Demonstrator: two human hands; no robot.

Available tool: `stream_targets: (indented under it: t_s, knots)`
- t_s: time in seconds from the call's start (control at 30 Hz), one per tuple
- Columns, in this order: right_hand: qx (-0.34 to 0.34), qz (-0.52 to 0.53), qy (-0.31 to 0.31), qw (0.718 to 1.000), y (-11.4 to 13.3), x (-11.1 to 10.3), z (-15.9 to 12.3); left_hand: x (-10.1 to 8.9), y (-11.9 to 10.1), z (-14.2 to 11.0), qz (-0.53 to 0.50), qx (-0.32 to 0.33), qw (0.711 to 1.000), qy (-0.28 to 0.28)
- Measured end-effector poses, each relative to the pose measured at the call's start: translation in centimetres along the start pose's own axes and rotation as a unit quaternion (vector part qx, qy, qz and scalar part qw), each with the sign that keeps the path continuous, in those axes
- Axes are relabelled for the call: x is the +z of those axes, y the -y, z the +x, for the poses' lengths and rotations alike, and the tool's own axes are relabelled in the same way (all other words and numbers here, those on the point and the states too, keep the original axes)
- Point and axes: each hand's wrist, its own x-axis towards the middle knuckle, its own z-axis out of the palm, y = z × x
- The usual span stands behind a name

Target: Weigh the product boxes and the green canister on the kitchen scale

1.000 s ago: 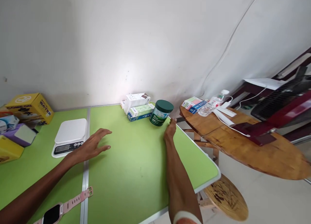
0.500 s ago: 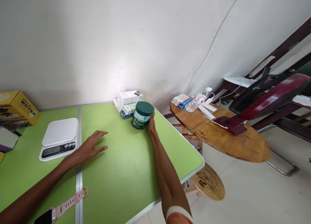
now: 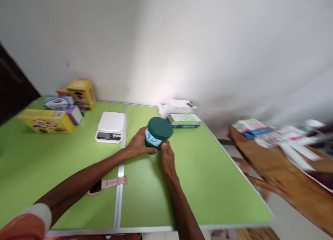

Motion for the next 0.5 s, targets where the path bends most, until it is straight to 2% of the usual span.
stream_targets:
  t_s: [0.13,0.23,0.4,0.5]
  knots:
    - [0.048,0.000,0.019,0.999,0.3,1.3,0.2,-2.6,-1.1,-1.3,0.012,0.006,1.000,-0.012]
    - [0.003,-0.006,0.015,1.000,3.0,3.2,1.0,-5.9,-2.1,-2.1,0.025,0.011,0.999,-0.044]
    - [-0.095,0.011,0.071,0.993,9.6,8.7,3.0,-13.1,-1.8,-3.2,0.038,0.024,0.993,-0.108]
    - [-0.114,0.024,0.115,0.987,11.4,12.6,4.4,-16.8,-0.2,-3.4,0.060,0.013,0.988,-0.143]
